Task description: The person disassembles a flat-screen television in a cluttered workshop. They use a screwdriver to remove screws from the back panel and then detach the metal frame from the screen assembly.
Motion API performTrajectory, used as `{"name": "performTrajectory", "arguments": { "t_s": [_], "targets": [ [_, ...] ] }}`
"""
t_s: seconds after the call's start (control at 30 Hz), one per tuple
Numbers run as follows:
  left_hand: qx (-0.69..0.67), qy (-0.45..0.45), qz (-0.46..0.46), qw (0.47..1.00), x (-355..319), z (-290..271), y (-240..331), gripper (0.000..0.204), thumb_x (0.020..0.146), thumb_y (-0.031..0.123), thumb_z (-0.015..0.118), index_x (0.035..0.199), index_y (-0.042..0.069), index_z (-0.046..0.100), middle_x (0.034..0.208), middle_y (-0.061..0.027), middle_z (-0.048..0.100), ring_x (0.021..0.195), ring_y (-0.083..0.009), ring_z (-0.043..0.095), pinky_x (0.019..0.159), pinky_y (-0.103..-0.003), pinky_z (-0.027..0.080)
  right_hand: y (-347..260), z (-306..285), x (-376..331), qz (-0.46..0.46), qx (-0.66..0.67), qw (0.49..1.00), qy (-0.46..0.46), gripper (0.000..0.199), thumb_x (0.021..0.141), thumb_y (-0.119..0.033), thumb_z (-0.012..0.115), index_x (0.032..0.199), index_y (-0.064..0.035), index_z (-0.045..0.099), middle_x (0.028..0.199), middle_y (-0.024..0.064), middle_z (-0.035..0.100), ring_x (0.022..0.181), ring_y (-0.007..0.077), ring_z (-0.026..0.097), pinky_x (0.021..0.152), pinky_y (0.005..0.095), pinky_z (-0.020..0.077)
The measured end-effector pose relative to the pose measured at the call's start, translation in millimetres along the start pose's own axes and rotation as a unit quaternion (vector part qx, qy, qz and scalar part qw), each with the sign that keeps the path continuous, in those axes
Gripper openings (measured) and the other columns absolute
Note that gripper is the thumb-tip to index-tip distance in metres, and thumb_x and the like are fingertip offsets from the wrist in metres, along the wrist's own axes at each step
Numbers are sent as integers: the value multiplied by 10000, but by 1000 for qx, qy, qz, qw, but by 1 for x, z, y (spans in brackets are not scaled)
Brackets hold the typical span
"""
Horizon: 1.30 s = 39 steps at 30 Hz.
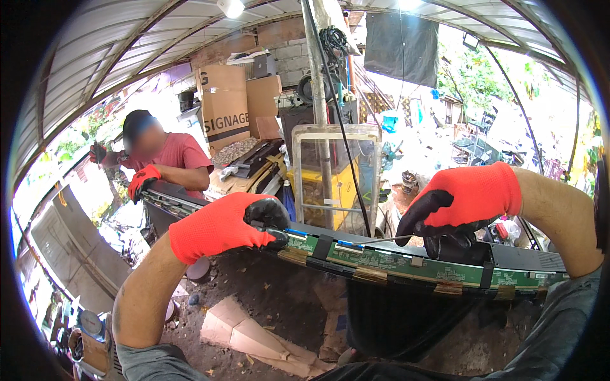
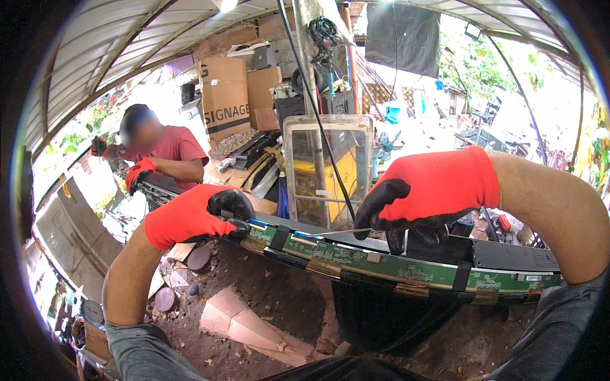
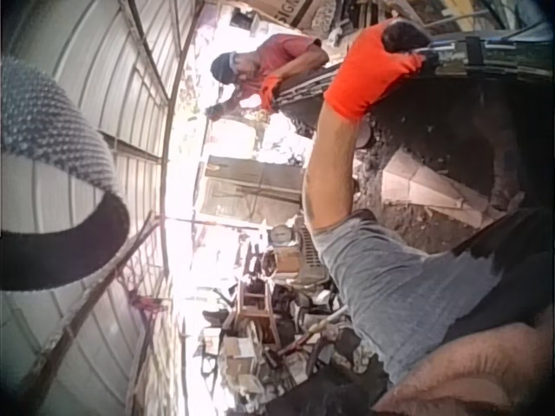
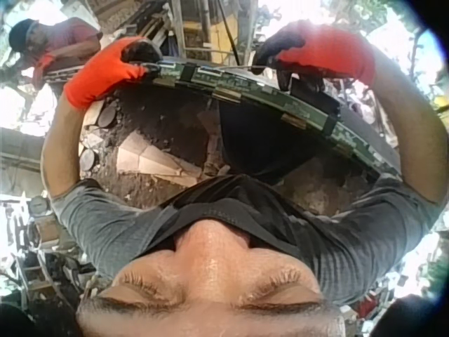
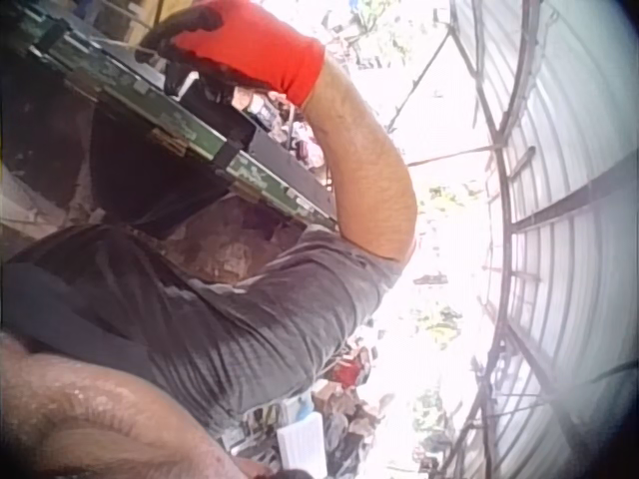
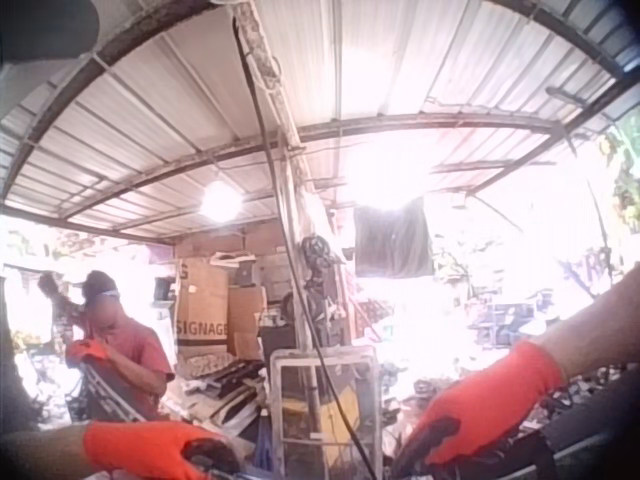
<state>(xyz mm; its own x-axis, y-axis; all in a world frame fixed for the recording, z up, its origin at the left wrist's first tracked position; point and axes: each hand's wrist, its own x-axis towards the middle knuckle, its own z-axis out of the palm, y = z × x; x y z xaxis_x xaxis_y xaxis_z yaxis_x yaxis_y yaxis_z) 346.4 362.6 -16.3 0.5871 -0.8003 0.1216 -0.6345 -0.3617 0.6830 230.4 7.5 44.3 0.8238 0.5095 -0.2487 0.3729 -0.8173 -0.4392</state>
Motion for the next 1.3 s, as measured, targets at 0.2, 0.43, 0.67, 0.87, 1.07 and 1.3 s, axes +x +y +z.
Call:
{"name": "performTrajectory", "arguments": {
  "t_s": [0.2,0.43,0.67,0.87,1.07,1.3],
  "targets": [
    [-2,-2,8,1000,-6,0,0,182,884,93,710,1047,20,673,862,-7,682,805,-80,559,761,-278,485,5,-1,9,17,75,995,-62,318,989,-219,602,1237,-57,717,1005,94,756,868,133,645,772,321,517],
    [10,-6,7,1000,-9,2,3,195,890,102,707,1060,16,670,872,-25,689,814,-85,564,761,-290,489,5,-19,26,106,214,951,-196,369,1031,-257,579,1329,-52,653,892,171,750,581,127,619,500,286,474],
    [33,-3,26,999,-18,1,1,203,892,128,714,1058,21,671,861,-27,688,799,-93,571,738,-297,492,31,-16,47,22,208,952,-225,367,991,-188,595,1310,-17,661,896,164,741,557,147,619,483,295,487],
    [9,-2,-5,1000,-17,1,0,195,895,129,724,1056,29,679,865,-11,687,804,-74,571,745,-285,494,6,-16,63,-33,-15,979,-202,379,929,-80,588,1291,-4,673,1044,78,750,948,129,650,835,313,532],
    [25,5,-3,1000,-18,2,-1,255,876,110,728,1113,30,679,950,-14,698,889,-85,586,812,-288,502,-17,-44,48,3,42,989,-140,323,1010,-154,518,1288,-46,643,877,91,706,640,106,627,537,274,521],
    [31,-19,33,999,-17,-2,0,272,883,124,725,1133,28,676,994,-6,684,923,-86,588,827,-282,506,-28,-4,36,63,26,997,-48,381,1014,-170,535,1384,-123,611,947,66,699,730,131,653,662,315,547]
  ]
}}
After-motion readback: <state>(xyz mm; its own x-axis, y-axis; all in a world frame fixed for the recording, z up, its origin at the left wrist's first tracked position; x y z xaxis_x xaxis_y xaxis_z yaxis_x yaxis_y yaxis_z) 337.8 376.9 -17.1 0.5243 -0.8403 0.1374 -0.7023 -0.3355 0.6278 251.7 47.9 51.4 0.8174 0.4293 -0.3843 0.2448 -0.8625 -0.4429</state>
